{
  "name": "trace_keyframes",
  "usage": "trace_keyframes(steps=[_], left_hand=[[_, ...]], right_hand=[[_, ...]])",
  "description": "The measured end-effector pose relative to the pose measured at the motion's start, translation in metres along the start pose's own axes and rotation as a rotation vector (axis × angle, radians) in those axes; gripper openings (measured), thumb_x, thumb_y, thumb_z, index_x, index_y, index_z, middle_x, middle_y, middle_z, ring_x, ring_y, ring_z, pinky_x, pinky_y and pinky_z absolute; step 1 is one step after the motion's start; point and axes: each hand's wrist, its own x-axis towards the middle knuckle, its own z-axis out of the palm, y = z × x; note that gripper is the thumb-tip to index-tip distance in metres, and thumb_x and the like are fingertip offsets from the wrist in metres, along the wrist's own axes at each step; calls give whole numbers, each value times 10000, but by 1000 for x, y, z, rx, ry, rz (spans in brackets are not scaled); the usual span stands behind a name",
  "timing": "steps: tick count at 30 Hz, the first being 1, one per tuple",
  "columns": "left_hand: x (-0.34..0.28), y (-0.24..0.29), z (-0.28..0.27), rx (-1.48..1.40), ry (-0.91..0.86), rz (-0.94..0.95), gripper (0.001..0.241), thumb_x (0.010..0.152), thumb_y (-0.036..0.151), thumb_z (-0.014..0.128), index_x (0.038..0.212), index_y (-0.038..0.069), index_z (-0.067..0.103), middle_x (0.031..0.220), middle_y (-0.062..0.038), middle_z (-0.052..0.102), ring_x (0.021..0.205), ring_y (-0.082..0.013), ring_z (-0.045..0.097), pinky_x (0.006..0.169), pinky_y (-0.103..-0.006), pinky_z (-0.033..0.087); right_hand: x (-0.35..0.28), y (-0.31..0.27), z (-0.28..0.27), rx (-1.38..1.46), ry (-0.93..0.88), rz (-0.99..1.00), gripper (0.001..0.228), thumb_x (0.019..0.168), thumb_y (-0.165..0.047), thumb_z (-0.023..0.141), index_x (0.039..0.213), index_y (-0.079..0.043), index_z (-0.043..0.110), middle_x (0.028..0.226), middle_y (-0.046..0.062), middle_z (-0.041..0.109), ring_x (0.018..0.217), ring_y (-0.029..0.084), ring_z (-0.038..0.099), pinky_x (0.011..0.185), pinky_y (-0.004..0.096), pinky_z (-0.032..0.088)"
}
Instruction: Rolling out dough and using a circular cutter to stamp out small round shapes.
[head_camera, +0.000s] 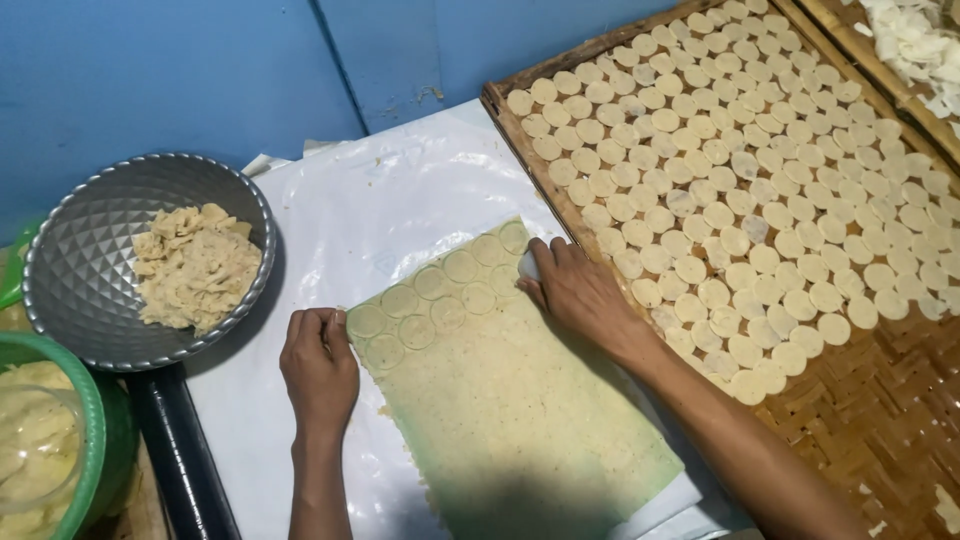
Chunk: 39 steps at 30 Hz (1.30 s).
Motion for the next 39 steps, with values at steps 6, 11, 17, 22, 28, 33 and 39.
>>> trace_keyframes(steps=[6,11,17,22,28,33,39], left_hand=[[0,-6,2,19,-10,11,216,1100,118,558,902,53,616,821,-92,565,738,-294,606,707,-396,481],[0,-7,1,3,-17,-11,197,1095,115,553,922,48,621,817,-96,558,733,-299,603,705,-412,485],[0,-6,0,-11,-2,18,176,1081,98,555,933,39,630,830,-103,577,755,-331,634,704,-427,496],[0,-6,-1,-31,9,25,155,1069,101,571,942,46,640,809,-108,578,756,-330,645,703,-416,497],[-3,3,-6,-94,3,-48,165,1062,113,590,937,54,682,714,-118,618,690,-295,643,666,-416,498],[-3,11,-10,-100,42,-78,171,1036,111,636,890,81,720,586,-87,640,588,-246,640,623,-379,509],[-2,9,-8,-129,51,-111,172,1031,92,632,889,69,729,580,-98,667,556,-221,633,603,-371,510]], right_hand=[[3,-30,-14,-118,15,69,409,1078,-401,326,1175,-43,500,835,157,626,749,378,730,606,487,578],[4,-19,-30,-80,-74,-56,415,1069,-405,351,1193,-39,504,885,227,648,829,444,730,685,547,584],[3,-20,-15,-58,-5,-17,395,1067,-408,363,1184,-45,467,897,243,648,819,485,724,701,588,571],[-19,-10,-15,154,56,109,427,1026,-417,444,1288,-80,441,975,277,668,875,511,722,749,631,549],[-47,-6,-21,408,42,419,491,1043,-519,420,1272,-88,466,1001,303,686,975,525,694,823,631,511],[-33,-20,-44,538,57,386,491,1066,-469,378,1241,-21,476,1028,371,651,1022,582,649,842,654,472],[10,-12,-32,613,53,305,553,1080,-522,322,1219,-8,474,1024,407,649,1054,595,626,831,674,432]])
